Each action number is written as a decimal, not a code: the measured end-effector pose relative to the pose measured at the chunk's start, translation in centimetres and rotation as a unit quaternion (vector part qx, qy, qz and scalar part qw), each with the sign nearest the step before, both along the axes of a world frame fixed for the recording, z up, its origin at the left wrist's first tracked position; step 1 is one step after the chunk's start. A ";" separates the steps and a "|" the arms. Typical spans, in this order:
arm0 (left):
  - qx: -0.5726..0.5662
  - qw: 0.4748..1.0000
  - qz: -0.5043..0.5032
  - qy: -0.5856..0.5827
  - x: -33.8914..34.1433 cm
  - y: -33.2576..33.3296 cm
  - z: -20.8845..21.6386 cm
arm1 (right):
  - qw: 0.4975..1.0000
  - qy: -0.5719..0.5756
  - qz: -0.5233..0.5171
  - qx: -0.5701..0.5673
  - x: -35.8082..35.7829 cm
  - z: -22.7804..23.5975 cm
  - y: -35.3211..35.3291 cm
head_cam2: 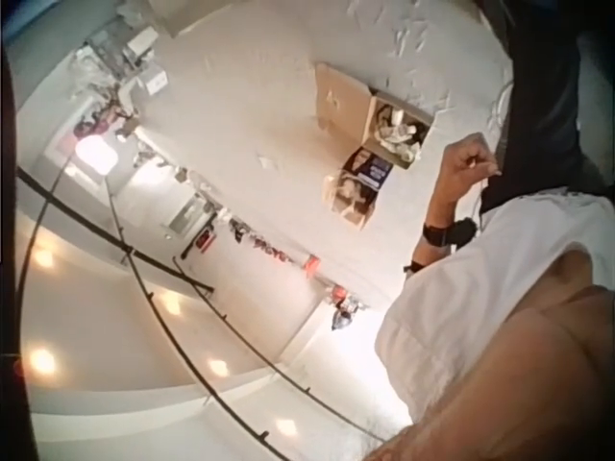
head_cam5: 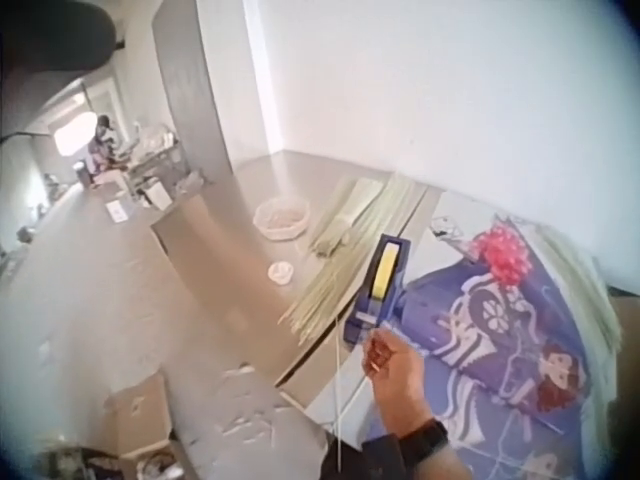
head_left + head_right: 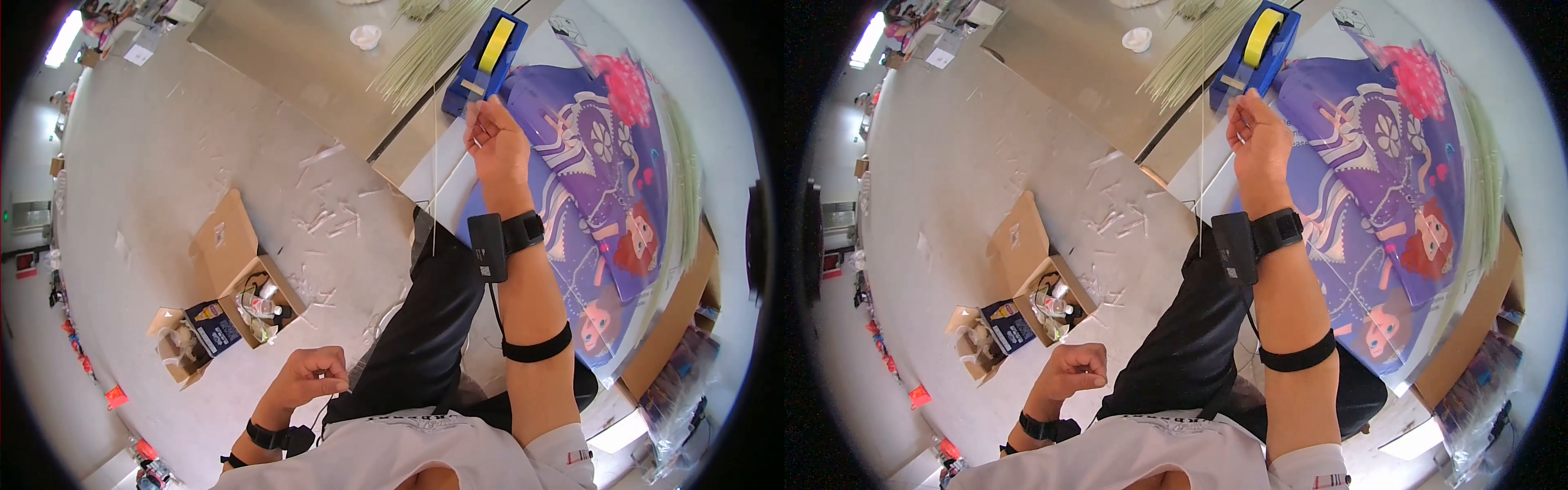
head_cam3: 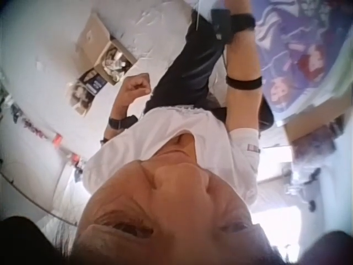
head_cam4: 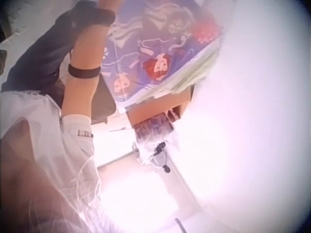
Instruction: Secure plastic hanging rods and strings to posters using tape.
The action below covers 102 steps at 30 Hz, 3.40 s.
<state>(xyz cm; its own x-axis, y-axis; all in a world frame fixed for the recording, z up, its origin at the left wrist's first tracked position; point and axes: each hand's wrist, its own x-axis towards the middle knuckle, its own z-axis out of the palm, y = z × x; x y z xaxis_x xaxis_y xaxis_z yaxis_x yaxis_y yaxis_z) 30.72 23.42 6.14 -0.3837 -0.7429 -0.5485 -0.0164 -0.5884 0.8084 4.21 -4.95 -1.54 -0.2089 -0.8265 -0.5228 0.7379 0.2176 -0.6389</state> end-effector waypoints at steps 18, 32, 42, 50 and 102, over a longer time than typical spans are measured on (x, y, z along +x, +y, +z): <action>0.062 0.997 0.034 -0.028 4.1 2.4 -4.6 | 0.998 -0.012 0.055 -0.014 1.1 -1.4 1.8; 0.067 0.993 -0.011 -0.095 4.8 2.8 -5.8 | 0.997 0.023 0.020 0.070 2.1 -1.4 -0.6; 0.076 0.991 0.081 -0.077 7.1 1.8 -6.3 | 0.998 0.005 -0.005 -0.065 -6.1 0.8 7.3; -0.095 0.963 -0.187 -0.171 -1.7 -10.4 -3.0 | 0.974 -0.028 -0.191 -0.114 -24.6 2.2 30.5; -0.330 0.884 -0.213 -0.254 -23.5 -20.1 -6.6 | 0.617 0.683 -0.238 0.309 -33.5 -8.1 41.0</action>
